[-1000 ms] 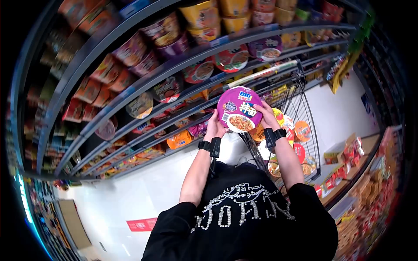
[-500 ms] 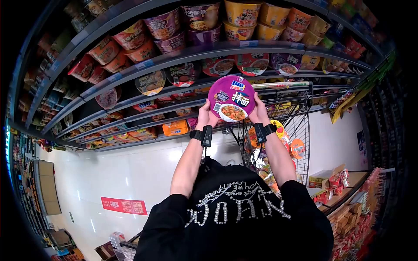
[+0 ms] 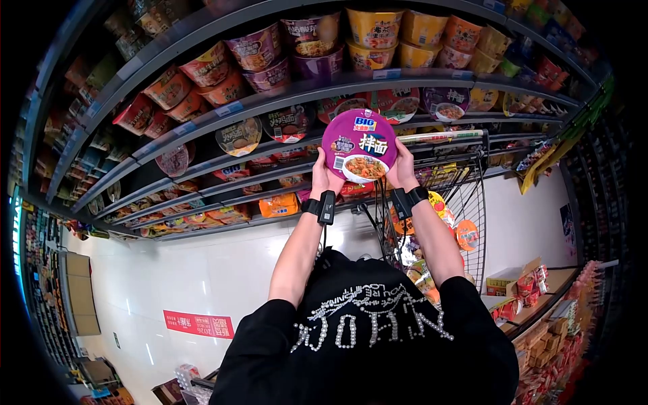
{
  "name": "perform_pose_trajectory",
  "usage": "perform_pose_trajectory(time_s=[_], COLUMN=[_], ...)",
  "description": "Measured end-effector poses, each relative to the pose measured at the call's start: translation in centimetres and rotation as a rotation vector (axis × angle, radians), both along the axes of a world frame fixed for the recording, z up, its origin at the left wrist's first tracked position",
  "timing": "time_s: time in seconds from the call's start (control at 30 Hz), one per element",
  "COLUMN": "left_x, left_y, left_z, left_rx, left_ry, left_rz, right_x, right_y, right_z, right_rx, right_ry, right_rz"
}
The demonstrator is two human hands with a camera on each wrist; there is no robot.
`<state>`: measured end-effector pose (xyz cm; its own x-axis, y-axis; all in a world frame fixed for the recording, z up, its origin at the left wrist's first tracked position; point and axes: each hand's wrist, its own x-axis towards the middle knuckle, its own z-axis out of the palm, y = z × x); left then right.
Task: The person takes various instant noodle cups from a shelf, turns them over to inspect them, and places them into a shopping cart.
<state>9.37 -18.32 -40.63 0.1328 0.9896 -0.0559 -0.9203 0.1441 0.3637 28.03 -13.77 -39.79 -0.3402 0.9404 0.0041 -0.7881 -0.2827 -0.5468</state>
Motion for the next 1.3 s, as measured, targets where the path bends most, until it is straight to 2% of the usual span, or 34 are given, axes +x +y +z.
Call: perform_pose_trajectory(time_s=[0.2, 0.3, 0.63, 0.77, 0.97, 1.07, 1.13, 1.17, 1.2, 1.27, 1.3], left_x=[-0.2, -0.2, -0.4, -0.8, -0.9, -2.0, -2.8, -3.7, -4.5, -5.6, -5.2], left_y=[0.7, 1.0, 2.0, 2.4, 1.8, 3.1, 2.8, 3.5, 4.5, 6.4, 7.0], left_z=[0.8, 0.4, -0.3, -1.0, 0.7, -1.6, -0.3, -0.9, -1.6, -2.9, -1.7], left_rx=[0.044, 0.033, 0.029, 0.031, 0.069, 0.008, -0.150, -0.152, -0.159, -0.173, -0.199], left_ry=[-0.021, -0.033, -0.052, -0.068, -0.095, 0.127, 0.446, 0.533, 0.536, 0.727, 0.726], left_rz=[0.024, 0.074, 0.116, 0.147, 0.142, 0.125, 0.113, 0.038, 0.036, -0.020, 0.057], right_x=[0.1, -0.2, -1.5, -2.0, -2.5, -2.3, -2.0, -1.8, -1.9, -2.0, -2.2], right_y=[0.8, 0.7, 1.5, 2.1, 2.8, 3.6, 3.9, 4.4, 4.8, 5.8, 7.3], right_z=[1.7, 2.6, 0.8, 1.7, 1.6, -0.1, -0.5, -0.7, -0.5, -0.5, -1.5], right_rx=[0.030, 0.066, 0.017, -0.019, 0.022, 0.064, 0.051, 0.022, 0.015, 0.003, 0.048], right_ry=[0.045, -0.032, 0.040, 0.027, 0.015, -0.065, -0.303, -0.370, -0.367, -0.501, -0.545], right_rz=[0.052, 0.118, 0.063, 0.078, 0.113, 0.103, 0.102, 0.111, 0.112, 0.096, 0.065])
